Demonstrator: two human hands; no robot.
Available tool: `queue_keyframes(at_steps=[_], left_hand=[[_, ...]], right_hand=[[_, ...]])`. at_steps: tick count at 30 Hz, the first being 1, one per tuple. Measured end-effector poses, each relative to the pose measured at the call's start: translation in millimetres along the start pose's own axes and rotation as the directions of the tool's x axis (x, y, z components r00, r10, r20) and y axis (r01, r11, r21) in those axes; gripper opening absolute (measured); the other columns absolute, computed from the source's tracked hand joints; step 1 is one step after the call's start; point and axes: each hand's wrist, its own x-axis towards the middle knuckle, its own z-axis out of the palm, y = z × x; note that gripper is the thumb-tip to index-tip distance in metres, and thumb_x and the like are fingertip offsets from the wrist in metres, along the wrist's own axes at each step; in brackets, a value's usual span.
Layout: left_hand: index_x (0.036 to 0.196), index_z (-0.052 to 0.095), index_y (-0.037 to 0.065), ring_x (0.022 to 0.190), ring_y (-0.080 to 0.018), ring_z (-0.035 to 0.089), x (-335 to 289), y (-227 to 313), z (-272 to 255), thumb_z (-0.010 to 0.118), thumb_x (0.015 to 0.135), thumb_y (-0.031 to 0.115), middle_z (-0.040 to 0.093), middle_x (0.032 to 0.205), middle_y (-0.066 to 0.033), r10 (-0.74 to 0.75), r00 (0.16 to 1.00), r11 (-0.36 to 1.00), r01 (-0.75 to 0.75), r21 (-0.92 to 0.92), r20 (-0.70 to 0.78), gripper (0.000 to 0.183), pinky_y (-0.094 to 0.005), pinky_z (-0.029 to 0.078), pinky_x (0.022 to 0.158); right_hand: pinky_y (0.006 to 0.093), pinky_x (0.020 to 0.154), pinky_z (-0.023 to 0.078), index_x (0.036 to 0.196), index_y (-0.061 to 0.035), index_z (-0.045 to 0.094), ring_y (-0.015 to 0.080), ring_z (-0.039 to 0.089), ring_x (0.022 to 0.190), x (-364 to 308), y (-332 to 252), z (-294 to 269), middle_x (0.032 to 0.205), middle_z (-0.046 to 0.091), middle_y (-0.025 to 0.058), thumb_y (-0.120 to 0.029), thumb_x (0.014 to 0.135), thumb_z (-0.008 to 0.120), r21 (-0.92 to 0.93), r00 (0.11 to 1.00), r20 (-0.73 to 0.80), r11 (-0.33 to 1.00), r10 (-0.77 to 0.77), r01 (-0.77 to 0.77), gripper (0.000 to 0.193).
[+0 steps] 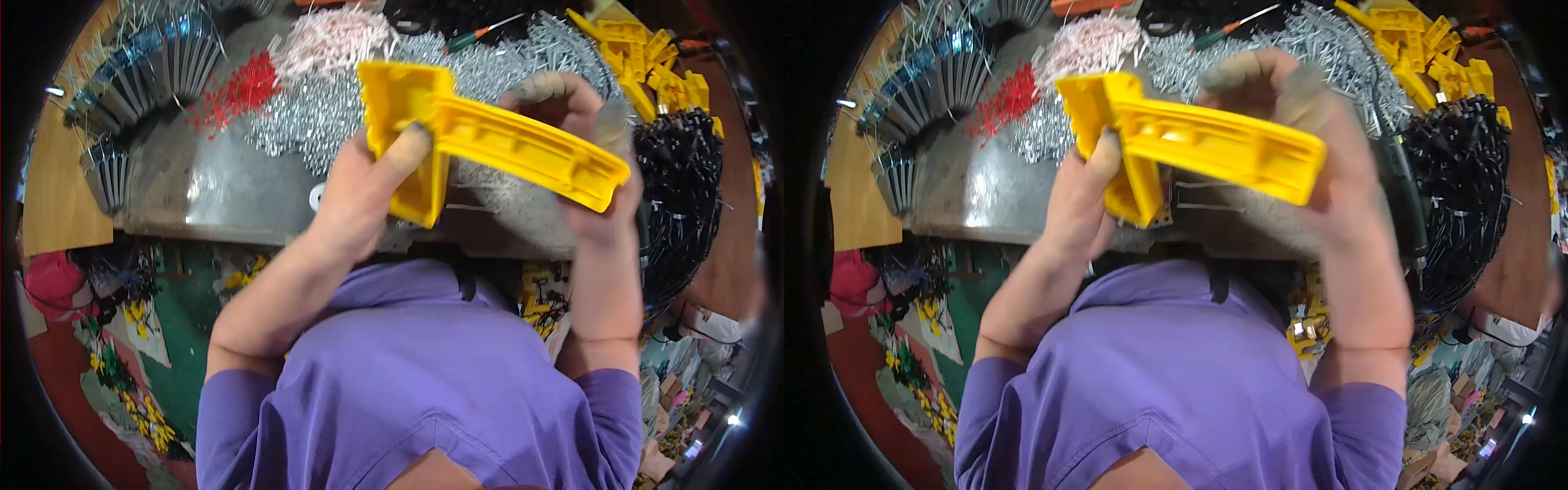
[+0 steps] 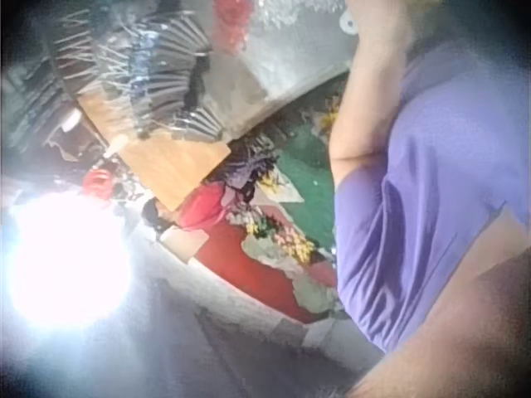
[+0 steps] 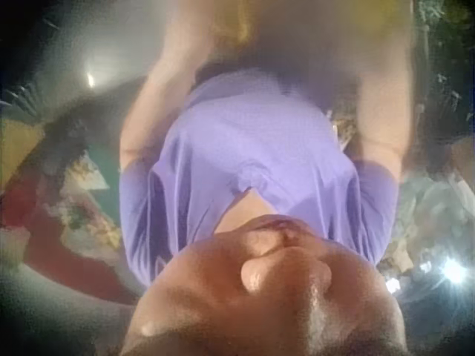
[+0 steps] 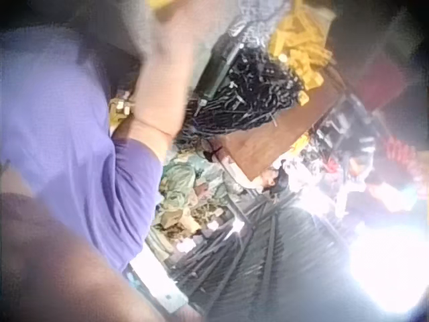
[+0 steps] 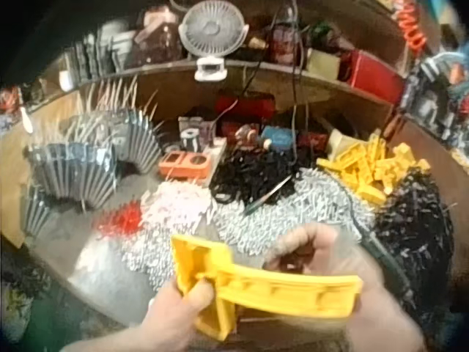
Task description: The person assembles electrical components into a yellow plastic housing at a workbench by soldering electrical wires and small pins to a metal heating element, then securing the assembly with screws using an electric screwdriver.
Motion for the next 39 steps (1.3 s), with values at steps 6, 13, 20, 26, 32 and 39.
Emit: queue_keyframes(at_steps=[6, 13, 20, 26, 32, 39], left_hand=[[0.125, 0.047, 0.001, 0.104, -0.0298, 0.059, 31, 4, -14, 0.075, 0.074, 0.008, 0.059, 0.113, -0.0148, 0.463, 0.702, 0.404, -0.71, 0.576, 0.541, 0.059, -0.0371, 0.047, 0.091], [0.132, 0.035, -0.003, 0.109, -0.0383, 0.052, 7, 2, -26, 0.086, 0.058, 0.033, 0.053, 0.114, -0.0223, 0.173, 0.806, 0.2, -0.592, 0.781, 0.566, 0.096, -0.0446, 0.042, 0.093], [0.133, 0.037, 0.0, 0.102, -0.0393, 0.058, 8, -6, -30, 0.087, 0.06, 0.028, 0.058, 0.115, -0.0193, 0.058, 0.86, 0.287, -0.5, 0.817, 0.507, 0.093, -0.0449, 0.047, 0.089], [0.131, 0.04, 0.0, 0.098, -0.039, 0.059, 9, -7, -30, 0.086, 0.06, 0.026, 0.058, 0.11, -0.0195, 0.076, 0.834, 0.28, -0.544, 0.791, 0.547, 0.088, -0.0446, 0.049, 0.084], [0.132, 0.04, 0.002, 0.092, -0.0379, 0.059, 10, -9, -29, 0.085, 0.06, 0.024, 0.058, 0.104, -0.0177, 0.149, 0.79, 0.291, -0.609, 0.738, 0.594, 0.088, -0.0438, 0.049, 0.079], [0.131, 0.041, 0.004, 0.09, -0.0369, 0.057, 13, -10, -26, 0.084, 0.061, 0.024, 0.058, 0.102, -0.0168, 0.124, 0.767, 0.244, -0.639, 0.73, 0.63, 0.085, -0.044, 0.047, 0.078]], right_hand=[[0.0317, 0.07, 0.053, 0.112, 0.0014, 0.053, 0.019, 0.064, 0.082, 2, -23, -35, 0.095, 0.065, 0.013, -0.026, 0.078, 0.07, -0.035, 0.81, 0.486, 0.934, 0.328, -0.356, 0.047], [0.0377, 0.072, 0.051, 0.108, -0.0033, 0.06, 0.0321, 0.062, 0.085, -21, -9, -47, 0.099, 0.065, 0.013, -0.005, 0.057, 0.072, -0.726, 0.845, 0.532, 0.541, 0.051, 0.425, 0.052], [0.0378, 0.069, 0.051, 0.108, -0.0037, 0.061, 0.0286, 0.063, 0.081, -21, 3, -34, 0.095, 0.065, 0.012, -0.005, 0.058, 0.071, -0.72, 0.843, 0.537, 0.52, -0.001, 0.46, 0.051], [0.0366, 0.066, 0.051, 0.103, -0.0035, 0.063, 0.0294, 0.064, 0.078, -28, 19, -28, 0.092, 0.065, 0.0126, -0.005, 0.062, 0.074, -0.67, 0.899, 0.438, 0.655, -0.03, 0.348, 0.043], [0.0365, 0.067, 0.051, 0.095, -0.0029, 0.066, 0.0303, 0.064, 0.078, -29, 22, -26, 0.084, 0.065, 0.012, -0.009, 0.062, 0.079, -0.66, 0.939, 0.344, 0.709, -0.007, 0.248, 0.036], [0.0362, 0.07, 0.051, 0.097, -0.0021, 0.066, 0.0315, 0.064, 0.08, -25, 27, -30, 0.087, 0.066, 0.0116, -0.011, 0.067, 0.078, -0.592, 0.934, 0.31, 0.805, 0.177, 0.044, 0.033]])
